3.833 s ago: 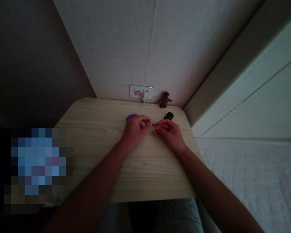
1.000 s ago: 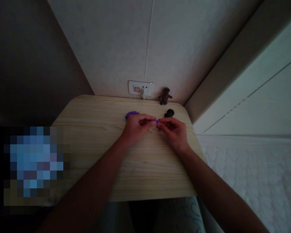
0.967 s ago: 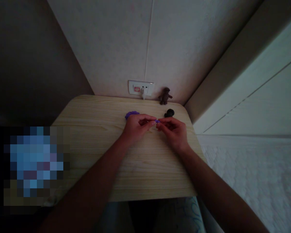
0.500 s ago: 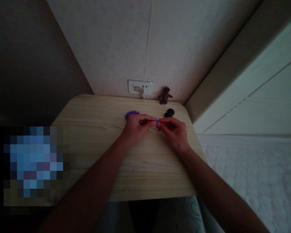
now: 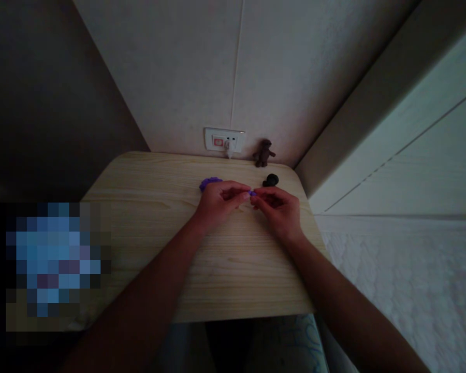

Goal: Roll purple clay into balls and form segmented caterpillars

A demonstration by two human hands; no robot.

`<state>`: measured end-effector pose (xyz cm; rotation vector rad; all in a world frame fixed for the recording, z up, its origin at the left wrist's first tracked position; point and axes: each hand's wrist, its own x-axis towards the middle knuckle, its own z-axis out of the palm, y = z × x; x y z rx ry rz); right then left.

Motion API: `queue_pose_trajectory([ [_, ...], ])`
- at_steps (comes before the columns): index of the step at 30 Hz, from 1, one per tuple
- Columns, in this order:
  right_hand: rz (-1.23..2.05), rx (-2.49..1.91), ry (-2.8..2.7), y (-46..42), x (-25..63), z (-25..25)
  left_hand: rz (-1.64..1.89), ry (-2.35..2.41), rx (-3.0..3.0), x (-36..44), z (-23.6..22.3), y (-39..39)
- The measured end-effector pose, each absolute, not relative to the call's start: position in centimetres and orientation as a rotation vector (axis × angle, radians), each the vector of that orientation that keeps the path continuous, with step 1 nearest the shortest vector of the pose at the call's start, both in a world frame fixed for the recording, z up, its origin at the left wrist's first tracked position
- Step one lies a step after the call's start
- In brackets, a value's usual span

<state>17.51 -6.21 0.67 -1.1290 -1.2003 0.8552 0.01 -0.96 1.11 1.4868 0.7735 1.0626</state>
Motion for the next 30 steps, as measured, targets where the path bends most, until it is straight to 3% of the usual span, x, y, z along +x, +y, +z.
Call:
queue_pose_trajectory([
  [30, 0.750, -1.132, -1.288, -6.33, 17.66, 0.48, 1.117, 0.785, 1.496, 0.03, 0.54, -0.59],
])
